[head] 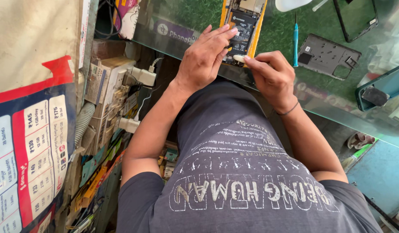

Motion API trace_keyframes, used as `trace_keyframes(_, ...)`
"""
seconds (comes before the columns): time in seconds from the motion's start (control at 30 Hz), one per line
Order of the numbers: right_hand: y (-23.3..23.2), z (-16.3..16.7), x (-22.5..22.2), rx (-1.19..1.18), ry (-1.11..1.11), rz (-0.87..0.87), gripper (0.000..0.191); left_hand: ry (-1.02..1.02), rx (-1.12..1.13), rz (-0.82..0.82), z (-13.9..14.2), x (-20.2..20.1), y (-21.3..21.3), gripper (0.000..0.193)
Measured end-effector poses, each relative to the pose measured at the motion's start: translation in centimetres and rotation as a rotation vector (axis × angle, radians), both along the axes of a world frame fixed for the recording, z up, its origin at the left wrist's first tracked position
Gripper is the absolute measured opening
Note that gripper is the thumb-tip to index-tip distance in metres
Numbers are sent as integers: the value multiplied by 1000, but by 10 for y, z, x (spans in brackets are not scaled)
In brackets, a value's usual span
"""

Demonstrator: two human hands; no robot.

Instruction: The person cleans the internal components of a disassembled smartphone, applying liquid from a bottle and scrubbing the battery and board with a toothbrush. They then fit the assembly back into the phone body, attach the back cover, and plug in a charging cable, with the screen showing a charging indicator.

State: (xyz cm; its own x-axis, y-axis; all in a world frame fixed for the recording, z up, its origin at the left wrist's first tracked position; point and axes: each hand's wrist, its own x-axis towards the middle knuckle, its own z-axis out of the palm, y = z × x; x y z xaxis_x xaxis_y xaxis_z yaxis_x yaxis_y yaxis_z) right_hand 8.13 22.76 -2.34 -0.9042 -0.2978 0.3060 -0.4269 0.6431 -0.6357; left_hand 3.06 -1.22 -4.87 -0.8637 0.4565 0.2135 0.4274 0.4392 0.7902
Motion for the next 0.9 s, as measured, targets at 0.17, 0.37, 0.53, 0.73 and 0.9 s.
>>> trace_keyframes(0.17, 5, 0, 1, -13, -37, -46, 34, 11, -1, -10, 0, 0, 0, 28)
trace_keyframes(0.37, 5, 0, 2, 14, -16, -45, 30, 3, 9, -3, 3, 0, 0, 27)
trace_keyframes(0.53, 16, 8, -6, -122, -50, -183, 23, 7, 14, -4, 2, -1, 0, 22)
trace_keyframes(0.73, 1, -5, -40, -219, 27, -276, 21, -3, 14, 1, 2, -1, 2, 16)
trace_keyframes(0.9, -16, -15, -63, -44, 104, -259, 22, 2, 14, 0, 3, -1, 2, 16)
